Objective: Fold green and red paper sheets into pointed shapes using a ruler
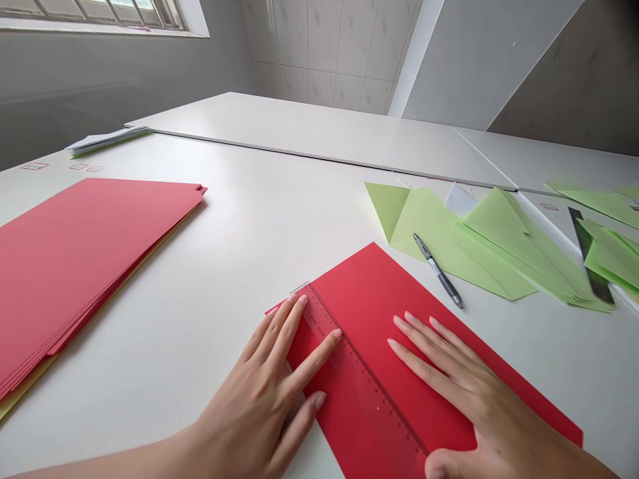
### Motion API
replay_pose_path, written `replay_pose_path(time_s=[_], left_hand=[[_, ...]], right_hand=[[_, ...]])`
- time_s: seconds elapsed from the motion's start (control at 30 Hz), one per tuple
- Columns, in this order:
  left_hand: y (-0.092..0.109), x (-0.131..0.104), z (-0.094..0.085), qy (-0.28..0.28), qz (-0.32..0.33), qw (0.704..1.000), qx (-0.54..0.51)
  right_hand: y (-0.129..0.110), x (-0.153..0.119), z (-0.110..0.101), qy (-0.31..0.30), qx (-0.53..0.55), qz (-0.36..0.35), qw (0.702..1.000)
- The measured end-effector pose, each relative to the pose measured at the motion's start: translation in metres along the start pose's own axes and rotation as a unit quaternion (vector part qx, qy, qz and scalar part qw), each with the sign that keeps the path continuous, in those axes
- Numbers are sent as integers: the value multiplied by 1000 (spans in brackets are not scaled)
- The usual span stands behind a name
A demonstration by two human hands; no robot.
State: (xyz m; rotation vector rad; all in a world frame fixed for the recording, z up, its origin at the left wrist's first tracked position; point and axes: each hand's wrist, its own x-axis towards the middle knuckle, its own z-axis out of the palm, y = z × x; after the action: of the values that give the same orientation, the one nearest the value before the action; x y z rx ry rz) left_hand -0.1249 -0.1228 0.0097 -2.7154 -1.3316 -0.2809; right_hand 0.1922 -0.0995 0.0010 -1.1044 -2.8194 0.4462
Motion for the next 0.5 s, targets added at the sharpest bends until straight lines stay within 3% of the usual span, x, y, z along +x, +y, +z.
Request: replay_pose_path(time_s=[0.23, 0.37, 0.5], left_hand=[[0, 0, 1, 1, 6, 1000, 12], [-2, 0, 3, 14, 15, 999, 34], [-6, 1, 7, 39, 30, 997, 51]], right_hand=[[0, -1, -1, -25, 14, 19, 999], [-2, 3, -6, -33, 76, 65, 994], [1, 32, -22, 69, 158, 151, 973]])
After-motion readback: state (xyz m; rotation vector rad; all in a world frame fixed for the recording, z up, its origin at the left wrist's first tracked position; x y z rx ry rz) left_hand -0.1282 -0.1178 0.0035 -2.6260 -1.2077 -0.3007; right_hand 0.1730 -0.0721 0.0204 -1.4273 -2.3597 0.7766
